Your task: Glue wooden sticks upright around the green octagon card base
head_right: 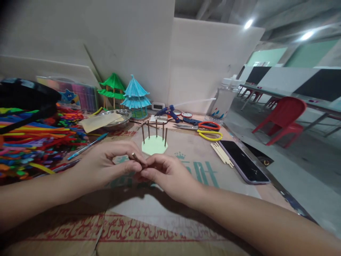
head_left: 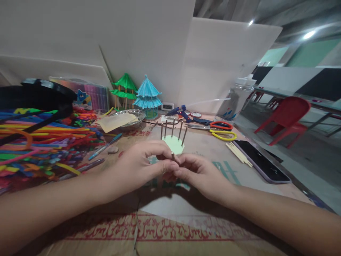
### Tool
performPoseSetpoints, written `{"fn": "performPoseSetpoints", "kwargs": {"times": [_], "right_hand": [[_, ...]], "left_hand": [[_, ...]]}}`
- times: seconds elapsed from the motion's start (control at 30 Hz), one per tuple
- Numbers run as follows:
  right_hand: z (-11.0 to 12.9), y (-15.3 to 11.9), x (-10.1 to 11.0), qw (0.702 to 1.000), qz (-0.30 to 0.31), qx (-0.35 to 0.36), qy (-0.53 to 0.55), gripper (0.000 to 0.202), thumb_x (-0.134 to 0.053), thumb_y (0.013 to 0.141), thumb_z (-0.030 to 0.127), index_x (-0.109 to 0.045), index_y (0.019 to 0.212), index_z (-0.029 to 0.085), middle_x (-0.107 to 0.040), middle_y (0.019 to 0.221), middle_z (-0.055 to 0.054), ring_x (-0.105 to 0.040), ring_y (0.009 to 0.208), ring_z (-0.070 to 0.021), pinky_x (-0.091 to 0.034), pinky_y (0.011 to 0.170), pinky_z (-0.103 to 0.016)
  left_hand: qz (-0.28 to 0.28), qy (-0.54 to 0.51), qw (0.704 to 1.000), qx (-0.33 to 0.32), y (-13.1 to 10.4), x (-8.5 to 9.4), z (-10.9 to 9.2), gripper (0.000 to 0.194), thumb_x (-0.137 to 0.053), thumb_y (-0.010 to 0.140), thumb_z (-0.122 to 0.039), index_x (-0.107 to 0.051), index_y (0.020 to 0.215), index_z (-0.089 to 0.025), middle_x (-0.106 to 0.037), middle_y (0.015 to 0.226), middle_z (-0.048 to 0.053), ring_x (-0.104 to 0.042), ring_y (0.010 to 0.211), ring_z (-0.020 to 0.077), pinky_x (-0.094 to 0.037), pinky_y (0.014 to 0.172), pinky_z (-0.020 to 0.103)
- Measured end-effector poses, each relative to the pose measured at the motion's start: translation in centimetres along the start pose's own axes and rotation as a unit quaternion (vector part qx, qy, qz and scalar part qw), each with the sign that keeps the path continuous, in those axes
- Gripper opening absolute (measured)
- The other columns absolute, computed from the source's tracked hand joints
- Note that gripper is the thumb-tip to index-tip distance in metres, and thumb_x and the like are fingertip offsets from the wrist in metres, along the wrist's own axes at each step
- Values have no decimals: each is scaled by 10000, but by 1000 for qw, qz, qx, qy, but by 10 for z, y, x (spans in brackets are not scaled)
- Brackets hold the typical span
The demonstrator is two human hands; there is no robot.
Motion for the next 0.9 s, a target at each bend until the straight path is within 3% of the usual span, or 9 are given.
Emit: {"fn": "performPoseSetpoints", "kwargs": {"times": [0.13,0.2,0.33,0.5,0.7,0.8,0.9], "right_hand": [[1,0,0,1000,3,13,-13,385,-785,811,535,-675,920,183,-754,865,-41,-702,803,-146,-536,811,-326],[-3,1,2,1000,1,12,-26,401,-754,837,554,-669,954,180,-755,870,-46,-698,813,-142,-526,811,-318],[-11,6,6,998,4,-4,-61,462,-744,820,605,-661,935,165,-746,833,-50,-664,777,-133,-501,773,-296],[-15,8,6,996,12,-5,-88,477,-730,829,616,-652,945,161,-738,832,-54,-623,753,-127,-480,763,-293],[-8,6,5,993,3,2,-116,521,-693,815,686,-641,887,172,-710,798,-57,-630,733,-154,-484,726,-307],[20,2,25,975,-57,64,-204,555,-604,859,718,-566,669,198,-591,619,-10,-543,596,-142,-428,596,-286],[64,-5,67,910,-200,206,-298,572,-552,931,640,-433,560,222,-395,538,37,-381,518,-125,-310,510,-279]], "left_hand": [[-41,-144,986,76,7,10,16,225,-640,944,-308,-692,764,-182,-695,716,-8,-632,683,116,-474,659,211],[-84,-262,955,113,12,20,25,267,-617,965,-334,-657,761,-166,-657,665,-8,-602,614,101,-472,601,191],[-107,-427,881,170,19,28,32,320,-528,1011,-283,-597,731,-146,-600,576,-2,-539,479,85,-444,483,172],[-114,-475,856,169,19,32,23,395,-408,1065,-268,-587,736,-143,-597,556,5,-540,447,77,-433,441,146],[-113,-489,852,151,18,35,20,326,-553,1010,-284,-582,718,-143,-602,560,-3,-546,448,73,-444,426,136],[-119,-489,852,146,20,38,23,306,-643,962,-326,-587,720,-147,-605,562,-9,-545,450,74,-445,422,138],[-129,-469,864,132,21,43,25,356,-750,881,-385,-581,681,-144,-599,569,-12,-547,469,73,-450,431,143]]}}
Point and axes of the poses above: each hand's wrist, its own y-axis towards the middle knuckle, its own x-axis out of the back of the hand, z = x × y, the point moved 8 cm from there along y, towards the middle knuckle
